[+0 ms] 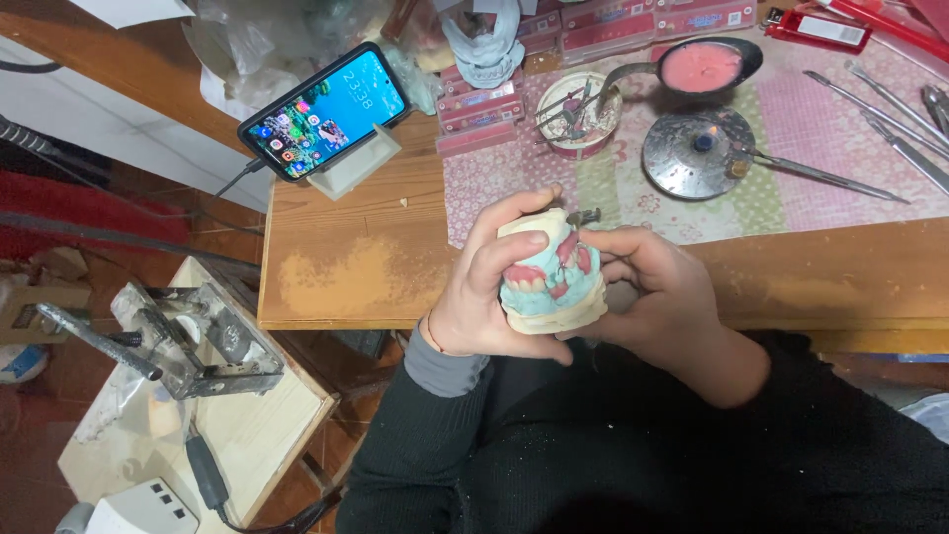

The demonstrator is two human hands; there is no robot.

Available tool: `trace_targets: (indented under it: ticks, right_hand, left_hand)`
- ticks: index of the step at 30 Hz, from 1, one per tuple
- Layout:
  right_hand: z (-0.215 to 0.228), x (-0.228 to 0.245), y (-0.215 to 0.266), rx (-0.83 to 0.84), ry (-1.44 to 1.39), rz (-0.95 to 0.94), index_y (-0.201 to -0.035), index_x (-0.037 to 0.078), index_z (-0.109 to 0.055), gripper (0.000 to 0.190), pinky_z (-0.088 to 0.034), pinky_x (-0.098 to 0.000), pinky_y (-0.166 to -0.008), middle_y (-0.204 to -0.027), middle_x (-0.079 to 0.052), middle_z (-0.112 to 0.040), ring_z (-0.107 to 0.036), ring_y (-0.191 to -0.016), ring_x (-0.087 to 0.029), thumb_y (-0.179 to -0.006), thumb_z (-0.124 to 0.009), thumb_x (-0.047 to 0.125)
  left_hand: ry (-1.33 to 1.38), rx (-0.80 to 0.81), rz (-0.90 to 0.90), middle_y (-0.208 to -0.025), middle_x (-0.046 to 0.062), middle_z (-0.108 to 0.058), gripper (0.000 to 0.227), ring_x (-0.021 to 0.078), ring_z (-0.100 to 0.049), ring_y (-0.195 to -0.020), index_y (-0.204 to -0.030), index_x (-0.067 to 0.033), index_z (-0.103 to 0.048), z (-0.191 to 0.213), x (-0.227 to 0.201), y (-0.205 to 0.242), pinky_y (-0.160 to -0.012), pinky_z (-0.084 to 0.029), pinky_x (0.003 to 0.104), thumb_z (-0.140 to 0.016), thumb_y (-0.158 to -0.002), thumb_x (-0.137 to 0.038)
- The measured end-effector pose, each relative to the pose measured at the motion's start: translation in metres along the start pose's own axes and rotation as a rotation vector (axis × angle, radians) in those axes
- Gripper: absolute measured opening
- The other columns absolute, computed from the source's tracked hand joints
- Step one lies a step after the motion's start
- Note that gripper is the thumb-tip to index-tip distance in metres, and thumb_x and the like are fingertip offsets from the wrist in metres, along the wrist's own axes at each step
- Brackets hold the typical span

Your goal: The person uses a rotary tool to grind a small piece of material, then applies pink wax to a dental cast using a metal spatula. They press the ground material into the wax on the cast and repeat the process.

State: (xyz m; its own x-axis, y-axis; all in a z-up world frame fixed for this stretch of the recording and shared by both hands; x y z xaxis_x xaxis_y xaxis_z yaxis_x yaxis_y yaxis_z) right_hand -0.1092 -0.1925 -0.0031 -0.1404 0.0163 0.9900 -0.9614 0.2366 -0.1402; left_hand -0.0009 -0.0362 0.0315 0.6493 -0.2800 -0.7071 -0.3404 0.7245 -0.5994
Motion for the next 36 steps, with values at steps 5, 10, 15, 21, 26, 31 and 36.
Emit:
trace_targets:
  ticks: [5,10,15,21,26,31,36]
  right_hand:
    - [-0.001,-0.001,-0.001,0.008,-0.043,-0.007,-0.132,-0.005,-0.056,0.073,-0.058,-0.0218,-0.08,-0.118,-0.012,-0.069,-0.068,-0.09,-0.012,-0.066,-0.087,-0.002]
    - [-0.004,-0.003,-0.002,0.068,-0.128,0.012,-0.147,-0.001,-0.043,0.09,-0.056,-0.026,-0.09,-0.123,-0.014,-0.066,-0.067,-0.102,-0.016,-0.067,-0.083,-0.009]
    - [-0.008,-0.005,-0.003,0.09,-0.189,0.016,-0.15,-0.003,-0.04,0.09,-0.055,-0.0289,-0.097,-0.133,-0.017,-0.06,-0.064,-0.112,-0.02,-0.07,-0.081,-0.009]
    - [-0.011,-0.008,-0.003,0.092,-0.259,-0.026,-0.153,-0.001,-0.036,0.093,-0.055,-0.0292,-0.096,-0.136,-0.018,-0.059,-0.064,-0.111,-0.02,-0.071,-0.078,-0.012]
    - [-0.011,-0.003,-0.003,0.076,-0.213,-0.013,-0.153,-0.001,-0.036,0.093,-0.054,-0.029,-0.097,-0.134,-0.017,-0.062,-0.063,-0.11,-0.019,-0.071,-0.08,-0.009]
    - [-0.008,0.008,-0.005,0.004,0.153,0.314,-0.136,0.002,-0.045,0.08,-0.054,-0.0296,-0.097,-0.141,-0.014,-0.047,-0.058,-0.119,-0.021,-0.07,-0.09,0.003]
    - [-0.004,0.029,-0.008,0.003,0.424,0.516,-0.127,0.007,-0.052,0.068,-0.05,-0.0427,-0.112,-0.14,-0.017,-0.051,-0.057,-0.128,-0.031,-0.073,-0.093,0.015]
  left_hand:
    - [-0.064,-0.002,0.026,-0.156,0.014,-0.041,0.102,0.0354,-0.054,-0.144,-0.147,-0.0265,-0.041,0.002,-0.003,0.001,-0.122,-0.052,0.047,-0.101,-0.065,-0.023]
    - [-0.149,-0.092,0.026,-0.148,0.014,-0.049,0.089,0.0323,-0.063,-0.132,-0.138,-0.0196,-0.046,0.005,-0.012,-0.002,-0.112,-0.058,0.041,-0.102,-0.069,-0.013]
    - [-0.16,-0.117,0.032,-0.149,0.014,-0.049,0.086,0.0331,-0.062,-0.134,-0.136,-0.0177,-0.047,0.007,-0.015,0.001,-0.114,-0.057,0.042,-0.101,-0.069,-0.014]
    - [-0.182,-0.128,0.032,-0.148,0.014,-0.051,0.081,0.0319,-0.063,-0.132,-0.136,-0.0163,-0.051,0.01,-0.018,0.001,-0.114,-0.057,0.041,-0.099,-0.071,-0.012]
    - [-0.193,-0.135,0.027,-0.147,0.015,-0.052,0.078,0.033,-0.065,-0.13,-0.134,-0.0153,-0.052,0.009,-0.02,0.0,-0.111,-0.059,0.041,-0.098,-0.072,-0.012]
    - [-0.171,-0.151,0.007,-0.149,0.014,-0.05,0.085,0.0318,-0.063,-0.132,-0.136,-0.0175,-0.05,0.008,-0.015,0.002,-0.113,-0.058,0.041,-0.102,-0.068,-0.015]
    - [-0.144,-0.121,0.014,-0.15,0.015,-0.049,0.084,0.0337,-0.061,-0.135,-0.136,-0.0164,-0.05,0.007,-0.012,0.002,-0.116,-0.056,0.043,-0.1,-0.068,-0.011]
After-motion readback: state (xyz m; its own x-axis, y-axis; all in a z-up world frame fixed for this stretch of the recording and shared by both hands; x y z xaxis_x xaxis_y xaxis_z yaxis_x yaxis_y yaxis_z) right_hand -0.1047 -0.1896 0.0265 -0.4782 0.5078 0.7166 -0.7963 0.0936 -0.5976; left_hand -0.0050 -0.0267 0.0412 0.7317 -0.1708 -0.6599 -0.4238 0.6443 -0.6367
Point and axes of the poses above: each hand's wrist, its own y-axis away from the middle knuckle, its own z-axis out of the back of the hand, x = y × z, the point moved 4 cm from there along -y, towards the middle knuckle
